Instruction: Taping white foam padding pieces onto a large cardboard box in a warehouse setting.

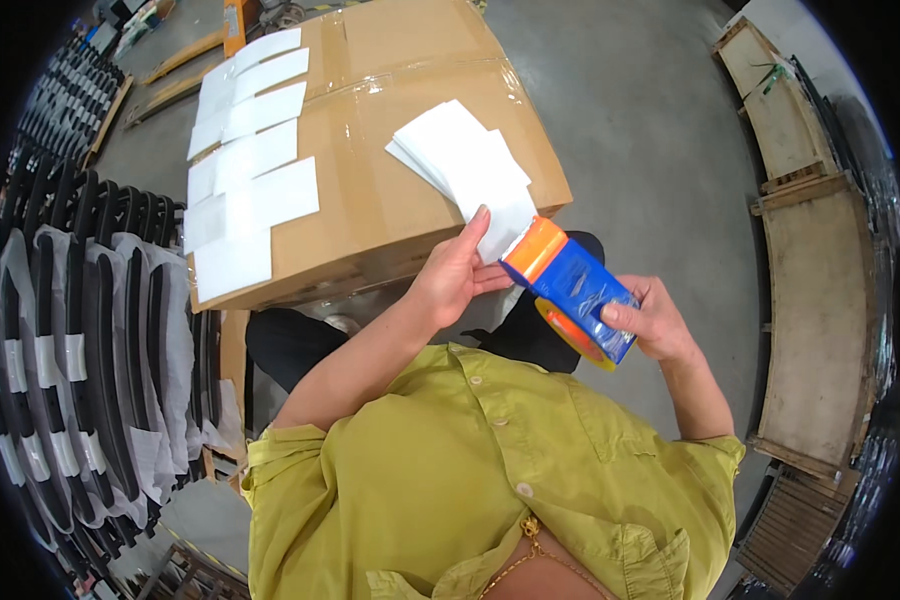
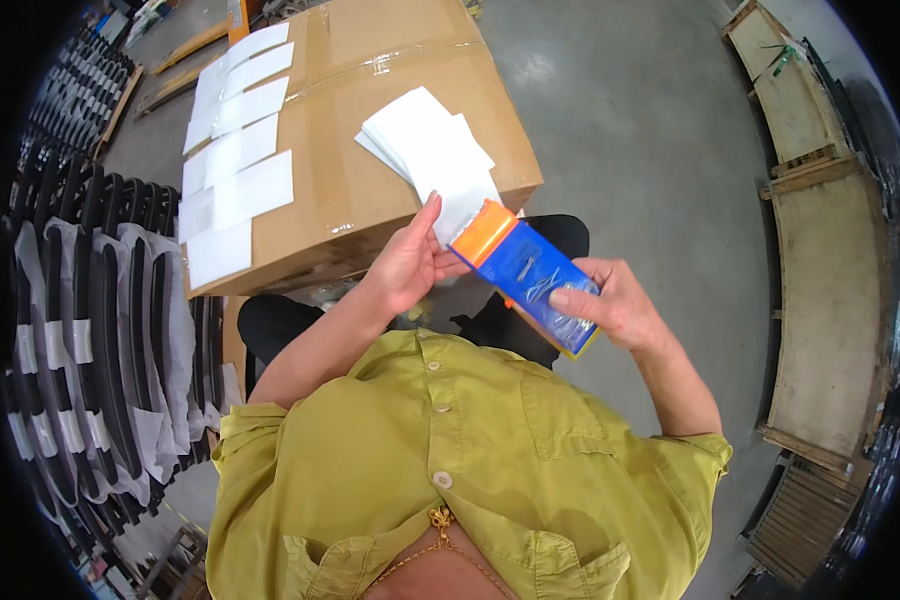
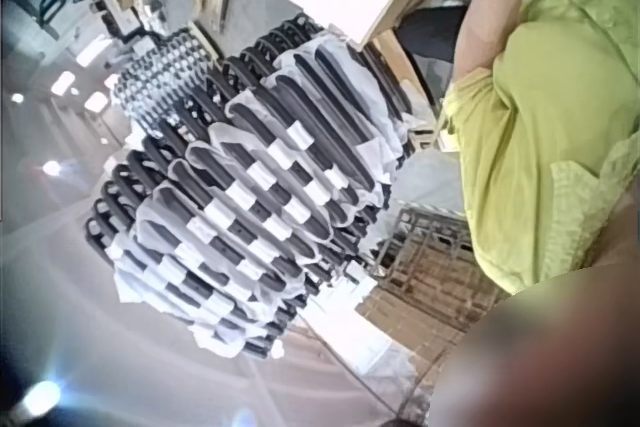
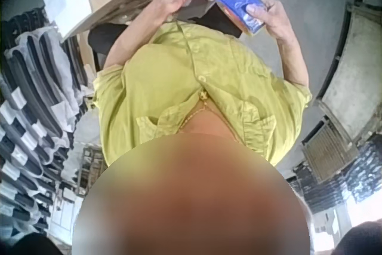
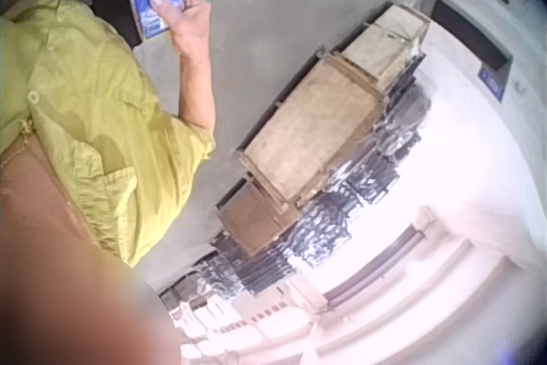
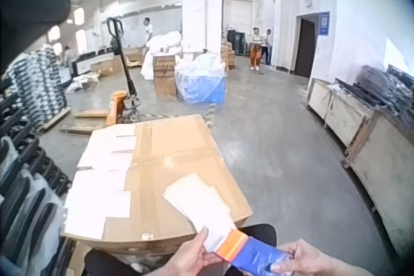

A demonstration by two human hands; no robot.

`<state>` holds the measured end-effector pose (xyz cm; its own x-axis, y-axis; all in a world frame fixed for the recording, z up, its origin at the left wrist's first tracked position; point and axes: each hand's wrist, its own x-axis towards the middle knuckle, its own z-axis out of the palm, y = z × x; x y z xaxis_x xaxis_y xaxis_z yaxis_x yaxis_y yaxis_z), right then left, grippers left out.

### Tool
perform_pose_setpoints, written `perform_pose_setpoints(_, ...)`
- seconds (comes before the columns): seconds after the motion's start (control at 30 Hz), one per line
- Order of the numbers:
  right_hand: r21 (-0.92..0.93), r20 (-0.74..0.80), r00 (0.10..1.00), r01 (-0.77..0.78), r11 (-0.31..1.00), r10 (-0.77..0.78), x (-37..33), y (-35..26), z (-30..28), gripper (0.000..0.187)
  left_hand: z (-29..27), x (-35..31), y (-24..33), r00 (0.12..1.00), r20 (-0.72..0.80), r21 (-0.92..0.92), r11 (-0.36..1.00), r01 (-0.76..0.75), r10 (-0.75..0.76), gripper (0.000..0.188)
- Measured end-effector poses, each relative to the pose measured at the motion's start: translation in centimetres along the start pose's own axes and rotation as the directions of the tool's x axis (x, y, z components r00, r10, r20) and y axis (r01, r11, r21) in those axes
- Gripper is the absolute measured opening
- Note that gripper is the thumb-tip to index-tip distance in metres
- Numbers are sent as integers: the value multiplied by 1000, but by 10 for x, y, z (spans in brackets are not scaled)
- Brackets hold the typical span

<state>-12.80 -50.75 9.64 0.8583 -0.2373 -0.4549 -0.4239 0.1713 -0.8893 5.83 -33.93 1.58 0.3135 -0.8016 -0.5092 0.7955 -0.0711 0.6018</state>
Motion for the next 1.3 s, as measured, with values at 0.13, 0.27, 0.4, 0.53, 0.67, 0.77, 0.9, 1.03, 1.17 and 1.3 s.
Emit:
perform_pose_setpoints(0.13,0,7,1000,-3,1000,3,-19,17,16,35,20,-2,0,992,-97,-46,995,-85,80,41)
perform_pose_setpoints(0.27,-165,-106,987,100,981,-118,-34,30,27,36,23,-11,15,921,-133,-133,915,-382,365,36)
perform_pose_setpoints(0.4,-116,-54,986,151,982,-158,-49,32,31,36,14,-14,28,925,-59,-128,916,-380,375,29)
perform_pose_setpoints(0.53,21,-102,990,97,995,-95,-36,35,27,39,29,-39,18,600,284,423,464,-778,748,16)
perform_pose_setpoints(0.67,40,-149,980,-124,992,128,-5,55,24,38,54,-79,2,22,886,117,-177,-977,464,7)
perform_pose_setpoints(0.77,-193,-211,967,-186,964,144,7,71,18,32,26,-92,29,-21,786,409,-545,-732,617,26)
perform_pose_setpoints(0.9,264,-94,994,-20,964,47,-6,78,19,32,-62,-147,59,490,554,799,-595,-87,673,47)
perform_pose_setpoints(1.03,228,-88,991,-81,970,103,-3,71,27,33,-126,-153,68,594,344,739,-600,307,727,60)
perform_pose_setpoints(1.17,226,-47,996,-63,972,76,4,62,39,35,-155,-136,68,569,306,700,-585,409,763,60)
perform_pose_setpoints(1.3,217,-33,998,-48,975,56,3,57,42,37,-163,-125,62,514,298,711,-546,443,805,66)
